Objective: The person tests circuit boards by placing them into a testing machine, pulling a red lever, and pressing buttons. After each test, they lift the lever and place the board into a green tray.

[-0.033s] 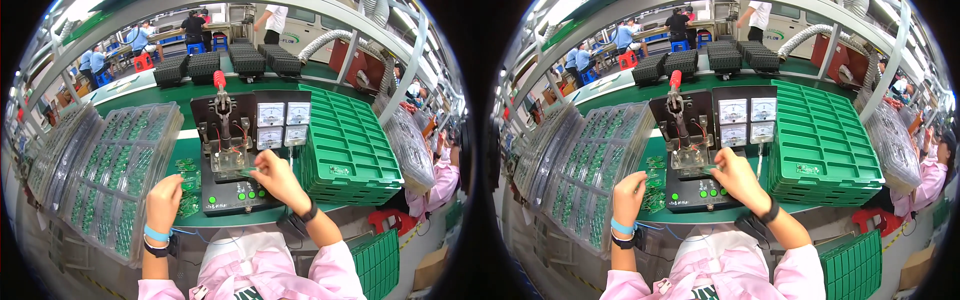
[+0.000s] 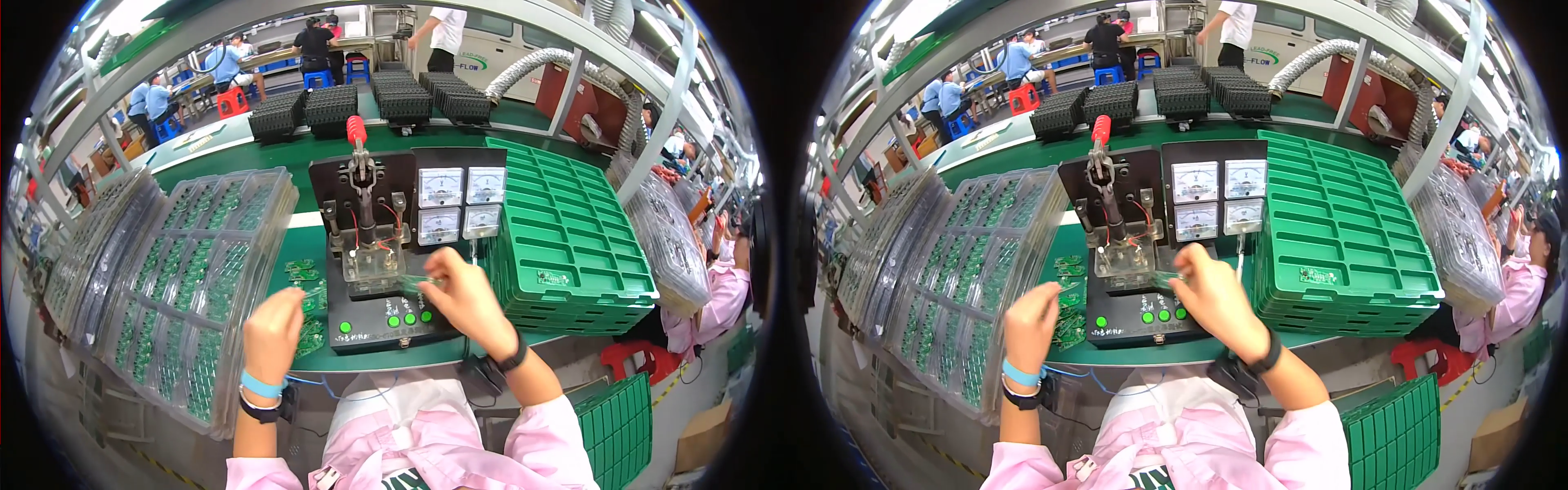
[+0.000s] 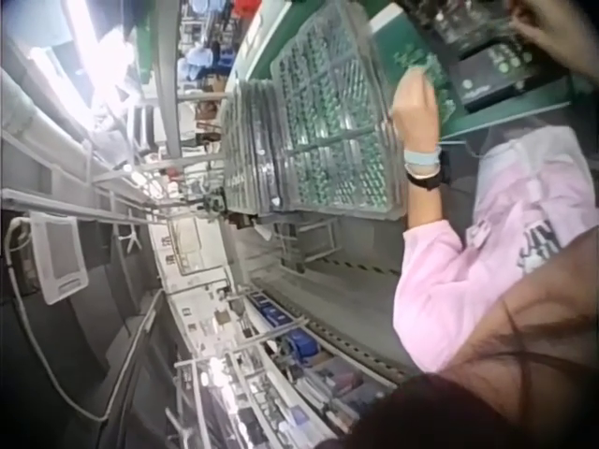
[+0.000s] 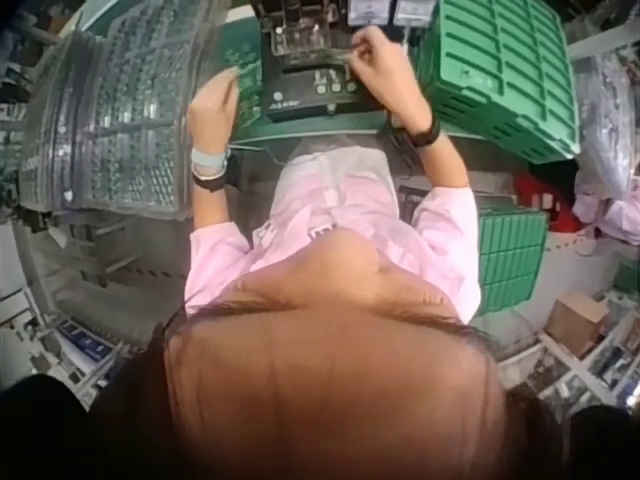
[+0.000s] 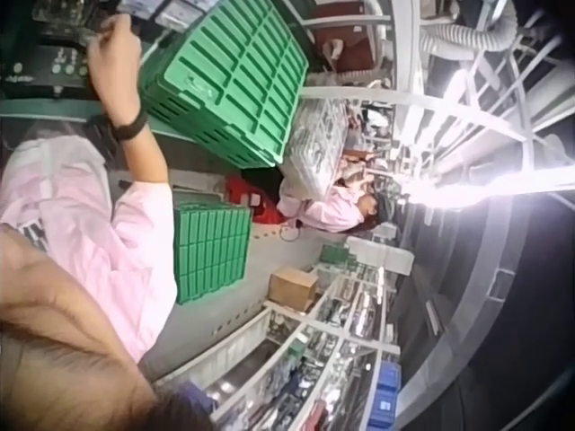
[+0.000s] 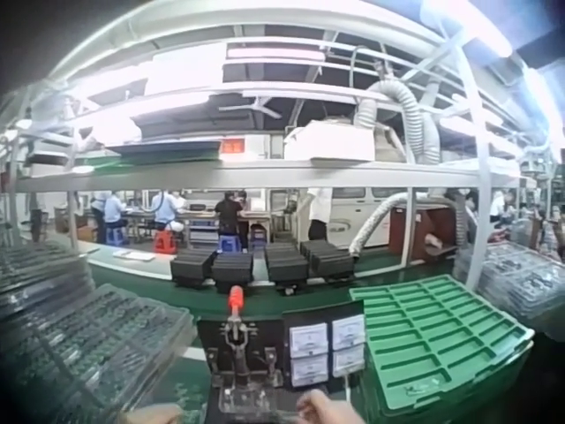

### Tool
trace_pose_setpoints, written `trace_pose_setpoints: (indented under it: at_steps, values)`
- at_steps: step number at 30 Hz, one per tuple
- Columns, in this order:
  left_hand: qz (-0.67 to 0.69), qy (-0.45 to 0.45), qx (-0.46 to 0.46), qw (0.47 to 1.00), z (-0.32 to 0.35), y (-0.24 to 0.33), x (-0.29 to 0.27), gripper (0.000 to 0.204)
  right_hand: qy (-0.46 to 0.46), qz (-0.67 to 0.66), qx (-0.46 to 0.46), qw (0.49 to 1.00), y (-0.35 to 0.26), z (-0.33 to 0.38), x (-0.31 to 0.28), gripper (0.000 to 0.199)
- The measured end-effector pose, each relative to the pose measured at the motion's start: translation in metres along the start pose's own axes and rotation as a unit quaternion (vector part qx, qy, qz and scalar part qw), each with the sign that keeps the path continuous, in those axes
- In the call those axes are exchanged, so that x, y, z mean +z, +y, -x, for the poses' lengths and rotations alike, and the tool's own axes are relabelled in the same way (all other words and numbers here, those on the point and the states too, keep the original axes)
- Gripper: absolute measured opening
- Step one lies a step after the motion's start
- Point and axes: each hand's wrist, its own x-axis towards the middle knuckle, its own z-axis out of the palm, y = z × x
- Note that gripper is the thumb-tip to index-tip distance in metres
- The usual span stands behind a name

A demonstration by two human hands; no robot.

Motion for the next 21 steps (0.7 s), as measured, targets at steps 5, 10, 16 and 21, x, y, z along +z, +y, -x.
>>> trace_pose_setpoints:
  at_steps: [5,10,16,21]
  values:
    - [0.004,-0.011,0.115,0.993,-0.004,0.02,0.037,0.029,0.165,0.145,-0.06,0.974,-0.014,0.029,-0.087,0.011]
    - [0.019,-0.061,0.095,0.993,-0.015,0.016,0.066,0.033,0.187,0.193,0.081,0.96,0.035,0.021,-0.135,0.01]
    - [0.011,-0.106,0.153,0.982,-0.016,0.013,0.07,0.031,0.176,0.341,-0.018,0.923,0.052,0.013,-0.124,0.013]
    - [0.027,-0.177,0.085,0.98,-0.011,0.014,0.058,0.043,0.12,0.327,-0.052,0.936,0.006,0.002,-0.089,0.017]
